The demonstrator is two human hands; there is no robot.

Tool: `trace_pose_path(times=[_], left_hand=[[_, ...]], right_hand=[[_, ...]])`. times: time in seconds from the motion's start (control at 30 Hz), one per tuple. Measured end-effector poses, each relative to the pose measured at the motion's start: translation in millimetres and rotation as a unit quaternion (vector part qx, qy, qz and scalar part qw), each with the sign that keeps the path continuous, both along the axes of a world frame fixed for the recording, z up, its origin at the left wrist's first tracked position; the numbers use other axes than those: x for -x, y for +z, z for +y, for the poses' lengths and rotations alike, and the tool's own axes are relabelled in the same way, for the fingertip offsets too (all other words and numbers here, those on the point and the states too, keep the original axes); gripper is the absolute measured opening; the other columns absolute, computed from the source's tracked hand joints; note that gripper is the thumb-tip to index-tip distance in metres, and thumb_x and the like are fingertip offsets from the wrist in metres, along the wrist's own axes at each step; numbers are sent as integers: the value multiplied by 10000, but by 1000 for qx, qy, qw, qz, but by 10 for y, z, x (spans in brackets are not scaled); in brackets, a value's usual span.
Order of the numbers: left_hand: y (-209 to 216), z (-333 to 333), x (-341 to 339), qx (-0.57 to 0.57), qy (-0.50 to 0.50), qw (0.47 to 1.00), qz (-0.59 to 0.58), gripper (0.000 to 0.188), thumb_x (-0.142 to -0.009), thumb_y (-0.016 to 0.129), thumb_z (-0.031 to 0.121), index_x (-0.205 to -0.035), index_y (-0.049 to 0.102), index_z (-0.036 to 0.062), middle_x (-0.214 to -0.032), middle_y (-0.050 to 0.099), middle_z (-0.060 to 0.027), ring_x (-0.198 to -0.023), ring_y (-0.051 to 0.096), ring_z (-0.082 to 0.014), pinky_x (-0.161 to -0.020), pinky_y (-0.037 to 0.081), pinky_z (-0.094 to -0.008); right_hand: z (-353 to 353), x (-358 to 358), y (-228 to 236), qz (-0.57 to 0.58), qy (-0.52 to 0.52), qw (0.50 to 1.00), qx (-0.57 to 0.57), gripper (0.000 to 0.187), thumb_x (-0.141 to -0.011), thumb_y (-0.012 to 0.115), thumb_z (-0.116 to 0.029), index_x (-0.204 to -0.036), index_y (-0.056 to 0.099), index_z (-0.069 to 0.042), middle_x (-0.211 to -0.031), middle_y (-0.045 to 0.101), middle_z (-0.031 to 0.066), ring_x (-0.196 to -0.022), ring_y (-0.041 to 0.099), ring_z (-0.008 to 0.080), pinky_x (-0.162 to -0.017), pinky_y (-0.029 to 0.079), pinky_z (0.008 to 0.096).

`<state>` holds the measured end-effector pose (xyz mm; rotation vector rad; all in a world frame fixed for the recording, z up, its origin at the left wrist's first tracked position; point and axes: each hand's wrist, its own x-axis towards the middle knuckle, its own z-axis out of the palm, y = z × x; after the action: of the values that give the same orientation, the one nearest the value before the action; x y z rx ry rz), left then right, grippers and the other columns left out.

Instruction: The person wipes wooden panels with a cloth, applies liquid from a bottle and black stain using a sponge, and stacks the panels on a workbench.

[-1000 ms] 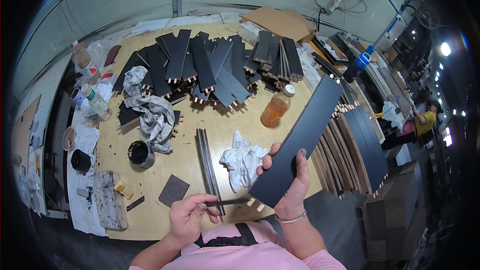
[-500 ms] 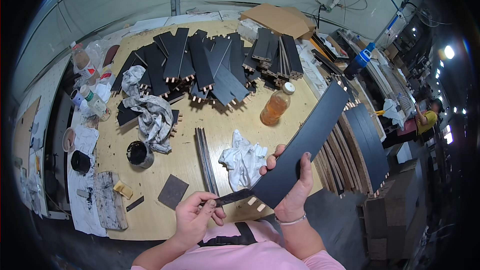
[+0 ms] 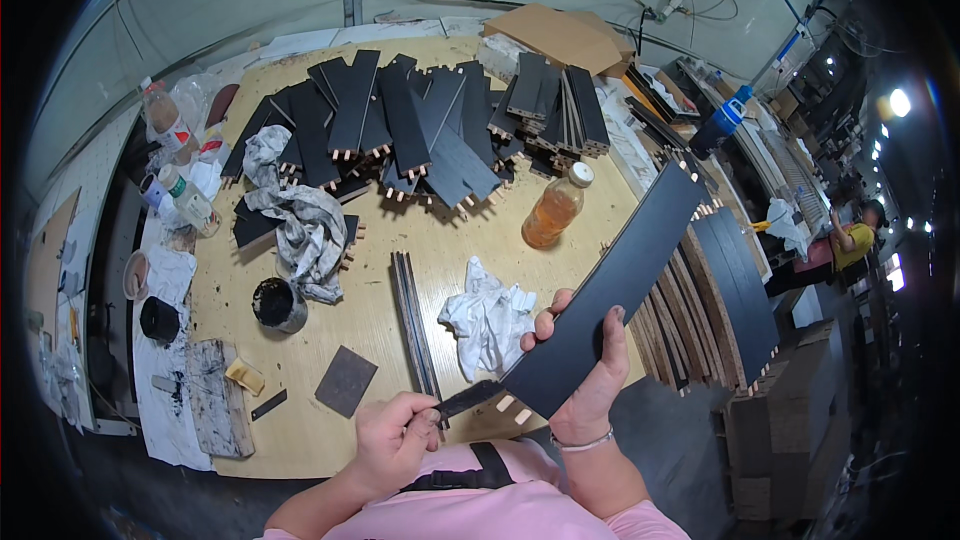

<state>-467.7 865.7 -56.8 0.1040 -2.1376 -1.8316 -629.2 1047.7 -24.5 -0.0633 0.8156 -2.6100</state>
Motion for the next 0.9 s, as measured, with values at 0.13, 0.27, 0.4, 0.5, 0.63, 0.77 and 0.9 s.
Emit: trace_pose_path(times=[0.13,0.27,0.4,0.5,0.63,0.77,0.9], left_hand=[[18,13,31,27,4,1000,7,77,-1071,630,-23,-1030,689,-50,-643,671,-55,-558,697,-139,-554,544,-298],[40,6,33,57,5,998,31,66,-1057,630,-46,-1025,687,-52,-645,659,-54,-550,689,-140,-541,539,-298],[11,30,99,58,40,997,42,143,-1093,645,50,-971,681,-15,-595,652,-31,-506,666,-120,-502,488,-278],[19,24,86,61,22,996,56,142,-1087,644,42,-965,684,-20,-598,653,-32,-503,664,-119,-501,486,-275],[-2,28,121,62,32,997,40,144,-1083,642,34,-958,688,-22,-598,649,-30,-499,659,-116,-500,484,-271],[49,29,114,70,25,996,43,148,-1080,640,28,-951,692,-22,-594,641,-26,-495,652,-113,-498,482,-272],[28,19,127,61,54,996,32,145,-1077,638,23,-952,693,-25,-587,634,-25,-495,649,-109,-494,476,-271]], right_hand=[[-17,-3,-5,-11,5,1000,9,610,-1127,486,-618,-1252,620,-35,-972,703,157,-906,705,305,-900,599,436],[-16,7,-25,-30,14,999,36,610,-1126,483,-621,-1250,624,-41,-970,701,155,-907,706,309,-896,600,434],[-6,33,-93,-53,15,997,51,616,-1132,470,-623,-1246,632,-39,-971,704,159,-901,710,319,-881,609,438],[9,46,-97,-72,15,996,54,611,-1141,462,-610,-1242,639,-34,-966,706,163,-889,714,324,-866,616,440],[5,55,-110,-77,9,996,53,608,-1146,462,-600,-1240,646,-28,-963,709,166,-884,718,327,-859,619,440],[10,66,-120,-96,12,994,56,612,-1144,468,-601,-1234,657,-26,-960,714,168,-881,723,326,-847,623,440],[-1,65,-140,-96,3,995,41,603,-1143,473,-595,-1226,662,-29,-957,715,168,-870,725,325,-836,627,439]])
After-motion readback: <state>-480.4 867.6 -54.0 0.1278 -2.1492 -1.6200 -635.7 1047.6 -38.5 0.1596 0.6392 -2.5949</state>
